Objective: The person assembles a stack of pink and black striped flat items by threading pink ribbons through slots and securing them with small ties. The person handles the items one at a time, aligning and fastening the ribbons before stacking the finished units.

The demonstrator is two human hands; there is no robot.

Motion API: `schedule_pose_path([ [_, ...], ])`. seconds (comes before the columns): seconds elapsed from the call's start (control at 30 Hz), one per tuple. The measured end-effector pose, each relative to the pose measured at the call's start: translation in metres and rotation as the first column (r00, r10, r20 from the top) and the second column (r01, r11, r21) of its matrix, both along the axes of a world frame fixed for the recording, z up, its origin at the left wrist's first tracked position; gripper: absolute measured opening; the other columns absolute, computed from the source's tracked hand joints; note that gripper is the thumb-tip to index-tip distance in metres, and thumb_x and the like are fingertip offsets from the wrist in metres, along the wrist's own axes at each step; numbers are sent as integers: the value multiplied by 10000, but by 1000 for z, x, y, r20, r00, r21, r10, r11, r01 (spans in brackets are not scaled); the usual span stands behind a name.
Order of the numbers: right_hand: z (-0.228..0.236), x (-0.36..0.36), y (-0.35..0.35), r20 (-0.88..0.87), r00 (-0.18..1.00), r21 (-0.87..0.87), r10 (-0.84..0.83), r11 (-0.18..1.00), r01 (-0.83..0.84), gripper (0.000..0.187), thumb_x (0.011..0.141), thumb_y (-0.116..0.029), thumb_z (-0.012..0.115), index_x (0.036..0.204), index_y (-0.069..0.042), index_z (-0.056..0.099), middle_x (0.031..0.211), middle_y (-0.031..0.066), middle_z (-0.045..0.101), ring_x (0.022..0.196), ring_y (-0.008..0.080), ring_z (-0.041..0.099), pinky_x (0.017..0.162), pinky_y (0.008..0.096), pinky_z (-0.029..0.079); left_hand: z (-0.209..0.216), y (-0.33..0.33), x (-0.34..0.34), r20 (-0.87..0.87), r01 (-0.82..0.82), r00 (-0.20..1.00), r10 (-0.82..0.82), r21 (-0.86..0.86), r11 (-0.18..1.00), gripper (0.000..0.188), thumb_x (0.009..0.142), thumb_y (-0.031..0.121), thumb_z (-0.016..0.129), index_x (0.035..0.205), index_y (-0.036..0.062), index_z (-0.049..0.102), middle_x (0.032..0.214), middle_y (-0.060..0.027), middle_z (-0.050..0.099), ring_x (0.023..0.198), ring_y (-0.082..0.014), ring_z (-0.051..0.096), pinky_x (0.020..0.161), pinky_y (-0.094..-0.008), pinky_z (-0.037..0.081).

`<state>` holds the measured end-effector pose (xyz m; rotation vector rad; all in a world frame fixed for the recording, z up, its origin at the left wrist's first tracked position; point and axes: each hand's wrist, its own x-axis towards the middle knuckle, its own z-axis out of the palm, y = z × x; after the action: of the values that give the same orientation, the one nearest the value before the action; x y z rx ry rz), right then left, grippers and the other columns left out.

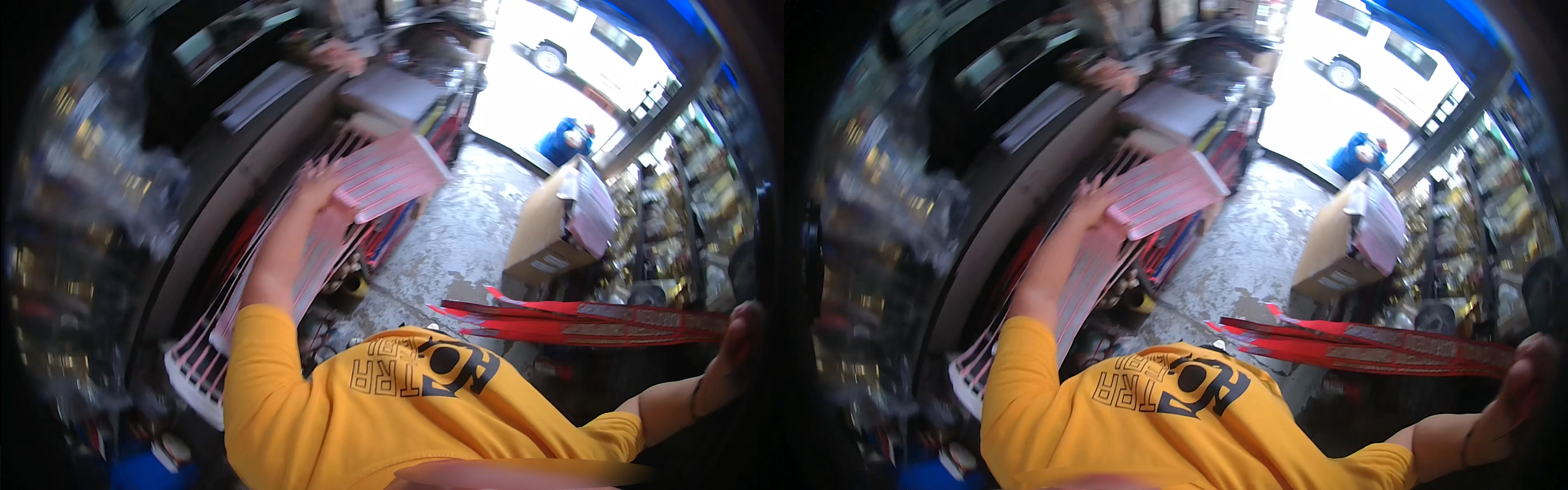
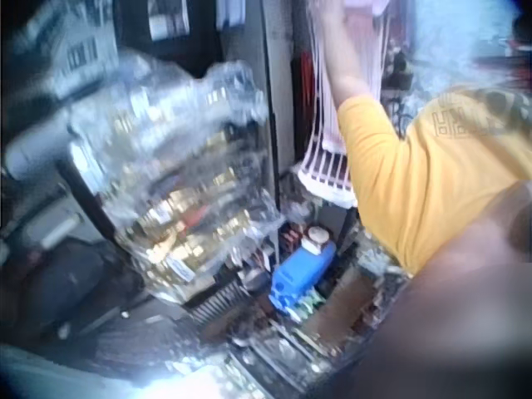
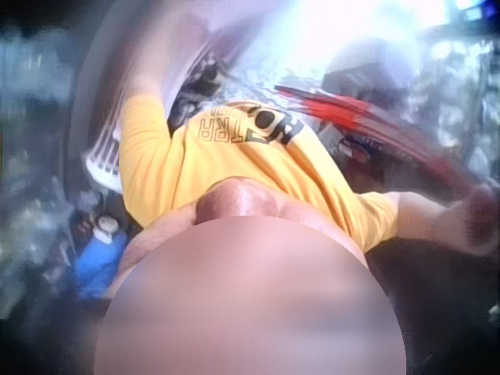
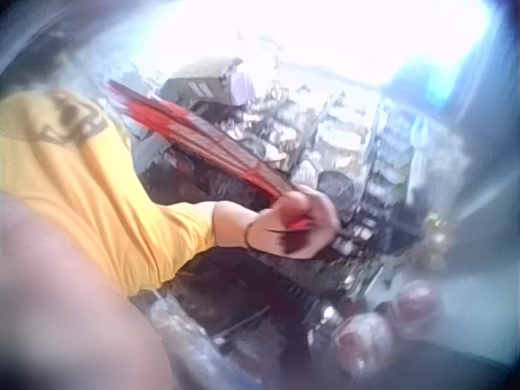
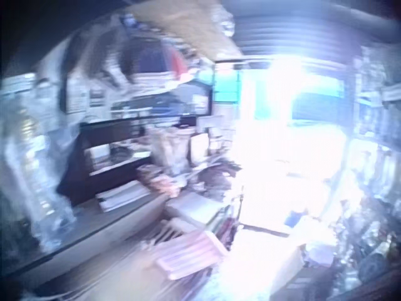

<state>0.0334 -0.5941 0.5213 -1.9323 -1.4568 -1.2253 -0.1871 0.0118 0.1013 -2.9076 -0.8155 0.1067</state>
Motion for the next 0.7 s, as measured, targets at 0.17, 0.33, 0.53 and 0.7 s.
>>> schedule_pose_path([
  [0.17,-40,16,-88,-309,948,57,75,997,-61,404,922,-404,646,885,-16,540,746,40,441,642,133,397,598,284,297,57,-14,93,-537,129,799,-269,-284,950,286,744,172,722,1027,143,740,997,-118,717,975,-300,671,878,-429,507],
  [0.33,-53,44,-119,-330,937,205,117,977,-49,496,865,-535,655,764,-69,517,574,-18,356,488,112,307,493,285,259,204,-72,268,-549,273,637,-542,-496,824,224,779,185,722,993,121,741,869,-60,729,758,-167,649,686,-337,500],
  [0.53,-80,44,-131,-481,875,160,-56,975,151,510,812,-560,703,692,-92,543,542,-6,403,435,126,356,447,283,273,326,-138,507,-291,230,934,-206,48,972,269,784,105,647,1027,6,706,916,-147,708,789,-243,681,665,-398,539],
  [0.7,-83,25,-136,-535,771,-45,-345,923,382,439,851,-456,713,747,-59,556,570,36,456,469,158,439,490,280,318,298,-194,668,360,392,854,-375,27,920,316,853,65,518,1116,12,684,1017,-192,700,864,-317,696,722,-409,546],
])
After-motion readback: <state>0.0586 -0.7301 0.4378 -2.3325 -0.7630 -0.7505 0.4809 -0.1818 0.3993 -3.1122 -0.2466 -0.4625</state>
